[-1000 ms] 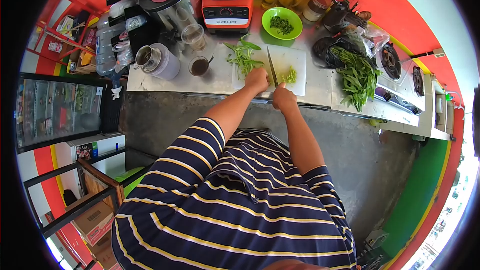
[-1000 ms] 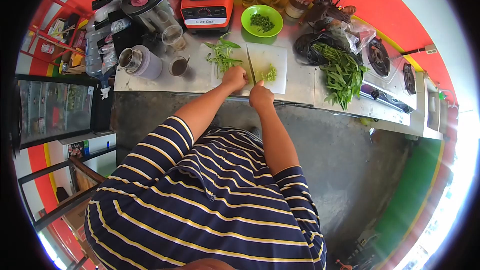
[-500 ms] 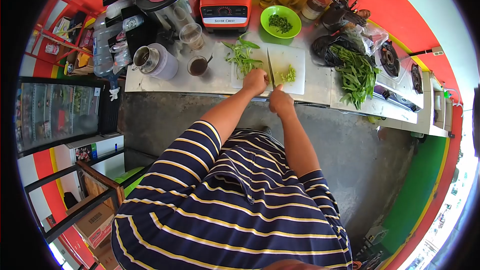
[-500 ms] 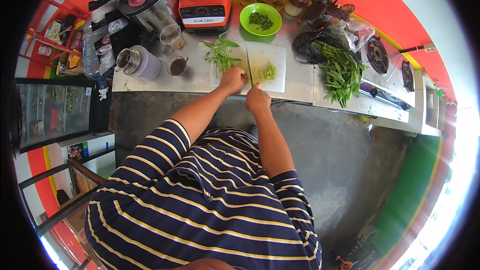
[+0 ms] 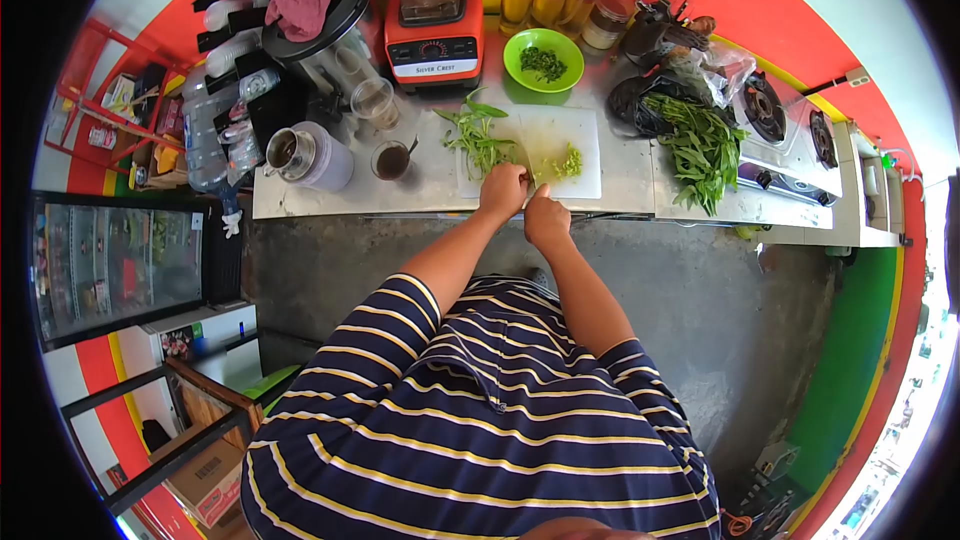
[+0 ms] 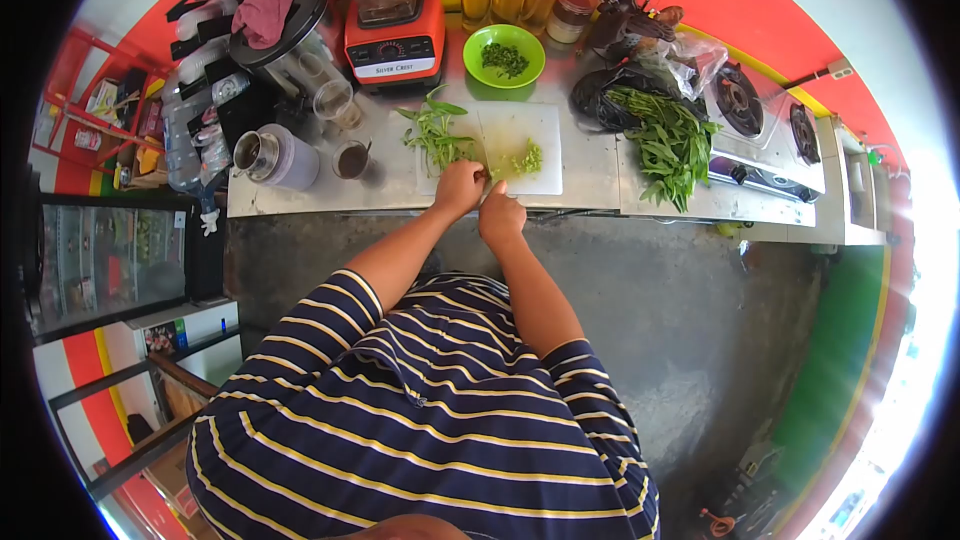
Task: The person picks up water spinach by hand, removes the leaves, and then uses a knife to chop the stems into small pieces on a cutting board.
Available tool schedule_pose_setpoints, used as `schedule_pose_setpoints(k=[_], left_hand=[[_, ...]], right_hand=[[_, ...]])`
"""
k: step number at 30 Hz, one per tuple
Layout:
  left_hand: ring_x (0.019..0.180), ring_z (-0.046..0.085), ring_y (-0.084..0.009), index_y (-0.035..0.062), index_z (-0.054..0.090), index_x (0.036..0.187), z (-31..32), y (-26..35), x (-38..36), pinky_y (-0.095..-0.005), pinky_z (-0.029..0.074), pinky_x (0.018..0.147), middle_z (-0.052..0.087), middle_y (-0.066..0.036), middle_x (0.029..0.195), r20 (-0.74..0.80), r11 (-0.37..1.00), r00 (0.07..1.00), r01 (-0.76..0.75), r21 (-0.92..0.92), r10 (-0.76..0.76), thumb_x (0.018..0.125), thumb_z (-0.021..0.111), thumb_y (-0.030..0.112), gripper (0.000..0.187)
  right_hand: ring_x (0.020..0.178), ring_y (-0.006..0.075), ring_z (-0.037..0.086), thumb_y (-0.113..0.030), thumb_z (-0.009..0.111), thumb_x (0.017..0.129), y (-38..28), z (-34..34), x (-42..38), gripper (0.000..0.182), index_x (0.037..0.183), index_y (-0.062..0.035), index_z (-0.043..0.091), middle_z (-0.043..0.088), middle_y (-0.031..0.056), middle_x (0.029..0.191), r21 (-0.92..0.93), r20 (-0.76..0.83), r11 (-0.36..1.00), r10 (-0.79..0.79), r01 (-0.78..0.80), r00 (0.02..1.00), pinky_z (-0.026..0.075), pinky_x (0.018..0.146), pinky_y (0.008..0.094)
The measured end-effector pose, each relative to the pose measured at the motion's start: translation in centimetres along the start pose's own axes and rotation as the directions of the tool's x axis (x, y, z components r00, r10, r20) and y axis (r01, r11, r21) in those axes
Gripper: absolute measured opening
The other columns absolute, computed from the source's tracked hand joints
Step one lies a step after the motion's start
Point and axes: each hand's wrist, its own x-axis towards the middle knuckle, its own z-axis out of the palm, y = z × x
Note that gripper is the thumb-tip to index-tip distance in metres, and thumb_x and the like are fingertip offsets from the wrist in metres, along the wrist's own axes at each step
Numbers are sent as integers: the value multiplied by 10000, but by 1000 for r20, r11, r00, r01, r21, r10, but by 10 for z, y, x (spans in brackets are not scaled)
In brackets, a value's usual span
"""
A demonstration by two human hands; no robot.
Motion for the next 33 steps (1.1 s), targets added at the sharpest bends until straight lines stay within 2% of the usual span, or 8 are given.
schedule_pose_setpoints(k=[4,7,12,19,22,24,28,33], left_hand=[[829,677,-403,28,729,822,-5,-1,-2,-493,538,742,700,-203,846,90,1000,996,-12,6,11,792,649,94,108],[804,676,-403,26,729,817,0,-9,-2,-481,535,725,697,-208,825,-18,990,991,-136,-27,136,785,649,95,110],[745,690,-367,11,732,830,-1,-10,0,-434,540,701,702,-185,766,49,989,998,-38,-143,45,785,673,78,101],[736,700,-337,1,724,818,-2,-13,5,-430,538,695,707,-175,746,74,981,995,-58,-186,73,776,697,51,71],[755,689,-331,3,717,816,-2,-12,3,-417,536,708,693,-171,793,64,990,994,-85,-112,93,769,724,48,66],[793,671,-318,2,708,820,-2,-13,-2,-404,531,731,634,-160,879,-74,985,985,-158,-66,153,760,756,38,85],[779,675,-260,-5,722,851,0,-17,2,-359,561,744,579,-136,966,26,992,998,-45,-120,49,765,785,41,116],[786,672,-261,-6,725,856,0,-17,1,-363,559,746,585,-137,970,26,993,997,-63,-99,66,769,778,37,110]], right_hand=[[1004,370,728,-104,706,833,-2,-15,1,479,1181,36,408,716,267,1047,-24,0,999,-44,44,999,587,856,430],[1000,366,729,-109,712,829,-1,-4,-6,474,1174,33,421,718,256,1056,-19,-9,999,-27,27,1000,588,854,427],[1014,365,726,-110,711,829,0,3,-8,501,1204,44,415,718,248,1073,31,-1,999,13,-13,1000,585,866,430],[1038,370,717,-102,700,835,1,-3,-7,531,1238,66,397,709,264,1095,-15,55,1000,-2,3,998,581,873,426],[1042,369,716,-97,696,835,2,4,-11,527,1238,65,398,707,259,1107,3,55,1000,11,-11,998,578,883,425],[1080,368,702,-99,692,837,3,5,-8,521,1238,57,400,709,248,1117,4,-16,1000,-10,10,1000,569,906,417],[1084,373,700,-98,705,826,3,-13,-3,515,1222,42,407,708,255,1106,3,72,1000,15,-16,997,567,905,419],[1061,367,709,-135,680,858,-4,-7,-20,498,1239,47,414,713,239,1108,-38,86,999,14,-10,996,574,879,427]])
